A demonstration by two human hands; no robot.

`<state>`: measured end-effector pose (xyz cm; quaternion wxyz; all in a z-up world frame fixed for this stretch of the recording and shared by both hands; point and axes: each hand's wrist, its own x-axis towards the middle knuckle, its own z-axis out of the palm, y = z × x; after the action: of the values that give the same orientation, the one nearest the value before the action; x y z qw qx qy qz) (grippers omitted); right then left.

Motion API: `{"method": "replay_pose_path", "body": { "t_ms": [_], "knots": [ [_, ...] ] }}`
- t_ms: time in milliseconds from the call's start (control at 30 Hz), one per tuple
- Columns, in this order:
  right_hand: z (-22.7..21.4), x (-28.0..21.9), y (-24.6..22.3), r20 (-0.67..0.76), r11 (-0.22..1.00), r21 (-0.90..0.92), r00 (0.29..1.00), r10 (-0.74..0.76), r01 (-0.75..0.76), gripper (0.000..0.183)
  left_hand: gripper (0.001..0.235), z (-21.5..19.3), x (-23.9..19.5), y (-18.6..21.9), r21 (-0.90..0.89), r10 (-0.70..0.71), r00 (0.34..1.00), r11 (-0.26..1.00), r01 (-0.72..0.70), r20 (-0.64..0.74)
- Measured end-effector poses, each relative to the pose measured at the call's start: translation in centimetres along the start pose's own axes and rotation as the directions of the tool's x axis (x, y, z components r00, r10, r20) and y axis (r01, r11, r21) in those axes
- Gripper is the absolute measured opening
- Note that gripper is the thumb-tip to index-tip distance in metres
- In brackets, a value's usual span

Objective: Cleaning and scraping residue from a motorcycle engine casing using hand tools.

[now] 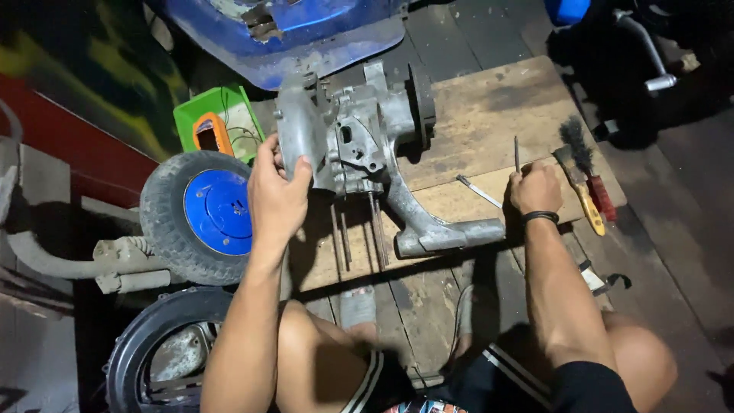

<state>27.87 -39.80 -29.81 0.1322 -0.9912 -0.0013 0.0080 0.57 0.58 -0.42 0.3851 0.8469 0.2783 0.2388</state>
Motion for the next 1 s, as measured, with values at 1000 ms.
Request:
{"method": "replay_pose_path", "body": {
  "t_ms": [1000],
  "knots": [
    [-13.4, -22.4, -22.1, -0.043, 0.485, 0.839, 0.918, -0.395, 0.248, 0.027, 0.097, 0.4, -2.7, 1.9, 0.46, 0.371, 0.922, 0.841, -0.284, -0.109]
  ]
}}
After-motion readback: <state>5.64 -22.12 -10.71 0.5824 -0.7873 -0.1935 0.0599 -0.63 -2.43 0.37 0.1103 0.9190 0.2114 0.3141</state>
